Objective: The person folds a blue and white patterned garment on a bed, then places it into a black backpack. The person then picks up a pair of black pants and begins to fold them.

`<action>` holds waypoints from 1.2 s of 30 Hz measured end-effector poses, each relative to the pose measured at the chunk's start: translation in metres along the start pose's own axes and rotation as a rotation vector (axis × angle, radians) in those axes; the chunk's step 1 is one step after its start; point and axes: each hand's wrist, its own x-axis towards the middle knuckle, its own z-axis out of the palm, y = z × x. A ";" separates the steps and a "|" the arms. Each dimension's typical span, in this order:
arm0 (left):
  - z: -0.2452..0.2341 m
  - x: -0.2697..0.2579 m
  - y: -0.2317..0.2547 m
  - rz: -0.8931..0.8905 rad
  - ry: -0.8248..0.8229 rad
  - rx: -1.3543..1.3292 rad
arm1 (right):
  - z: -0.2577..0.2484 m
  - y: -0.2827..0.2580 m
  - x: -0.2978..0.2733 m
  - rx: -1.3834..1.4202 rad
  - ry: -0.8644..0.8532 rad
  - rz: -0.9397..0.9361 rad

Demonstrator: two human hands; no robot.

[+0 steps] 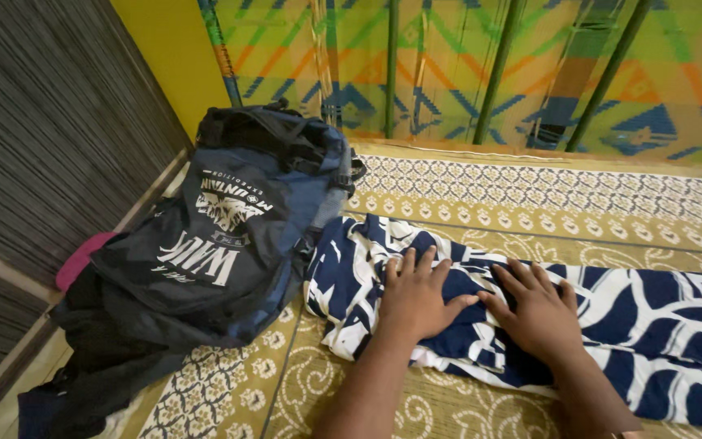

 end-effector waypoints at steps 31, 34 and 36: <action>-0.042 0.015 -0.041 0.024 0.029 -0.590 | -0.018 -0.009 -0.002 0.242 0.277 -0.107; -0.086 0.010 -0.086 -0.203 0.136 -0.653 | -0.039 -0.029 -0.014 0.143 0.462 -0.126; -0.108 -0.006 -0.111 -0.340 0.308 -0.536 | -0.050 -0.049 -0.020 0.147 0.479 -0.234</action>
